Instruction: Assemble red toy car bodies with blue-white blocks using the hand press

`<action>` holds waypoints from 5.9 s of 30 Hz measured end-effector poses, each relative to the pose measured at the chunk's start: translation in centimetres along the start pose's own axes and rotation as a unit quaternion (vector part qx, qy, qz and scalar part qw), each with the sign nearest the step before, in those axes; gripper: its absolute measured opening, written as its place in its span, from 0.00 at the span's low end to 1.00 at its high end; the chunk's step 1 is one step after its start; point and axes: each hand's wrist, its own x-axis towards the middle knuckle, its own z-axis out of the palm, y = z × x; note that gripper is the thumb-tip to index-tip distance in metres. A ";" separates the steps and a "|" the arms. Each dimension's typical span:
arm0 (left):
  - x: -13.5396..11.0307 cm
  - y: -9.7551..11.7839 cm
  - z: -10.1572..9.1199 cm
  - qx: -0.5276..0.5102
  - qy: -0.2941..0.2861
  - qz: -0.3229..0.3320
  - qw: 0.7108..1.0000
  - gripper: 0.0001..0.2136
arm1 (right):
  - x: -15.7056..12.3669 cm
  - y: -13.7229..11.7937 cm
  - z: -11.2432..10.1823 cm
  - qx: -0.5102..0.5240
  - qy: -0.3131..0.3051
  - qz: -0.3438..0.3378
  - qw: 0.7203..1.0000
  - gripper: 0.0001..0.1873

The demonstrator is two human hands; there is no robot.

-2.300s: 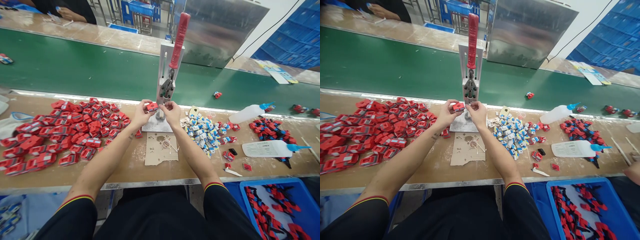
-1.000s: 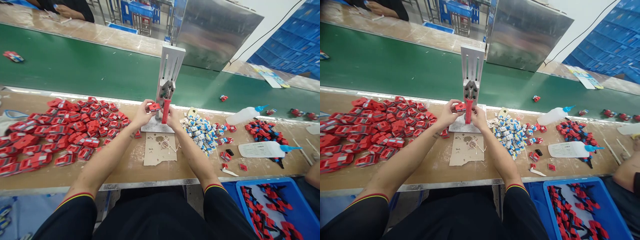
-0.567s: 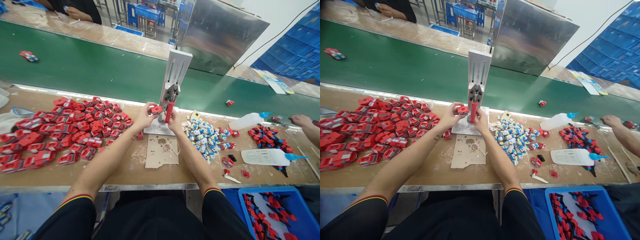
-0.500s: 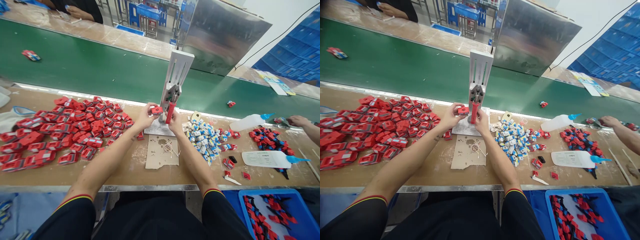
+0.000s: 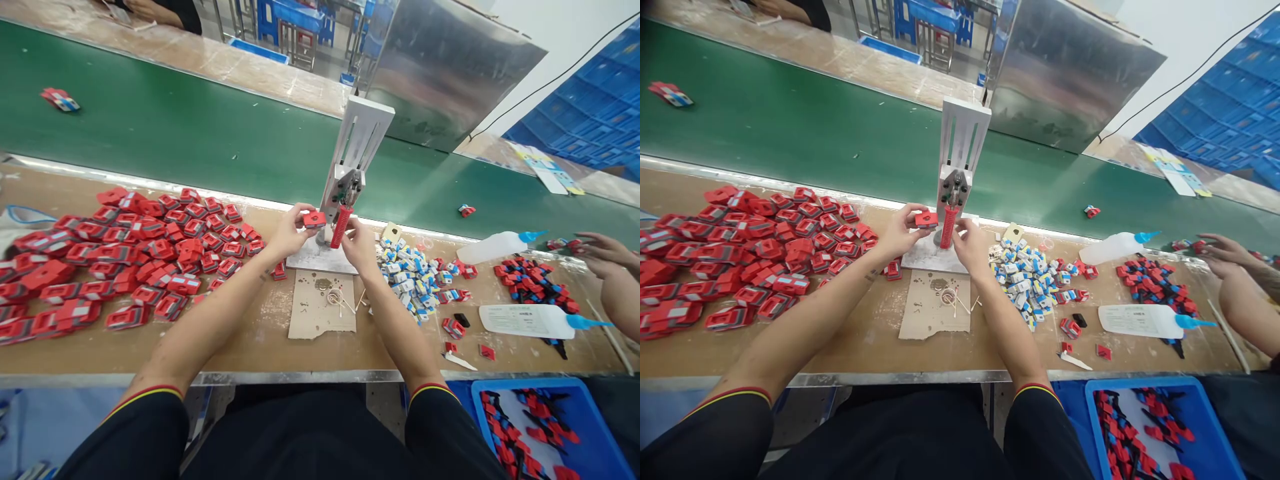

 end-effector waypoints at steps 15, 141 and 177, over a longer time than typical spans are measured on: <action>0.1 0.6 -0.5 0.037 -0.029 -0.009 0.999 0.21 | 6.5 -8.9 -8.7 -0.108 0.119 -0.358 0.920 0.29; -11.5 1.2 -0.3 -0.177 0.016 -0.063 0.982 0.29 | -10.8 -0.7 -4.9 -0.130 -0.146 -0.271 0.942 0.08; -15.0 2.3 1.9 -0.018 -0.029 0.095 0.995 0.15 | -10.5 -4.9 -1.4 0.283 0.022 -0.104 0.953 0.08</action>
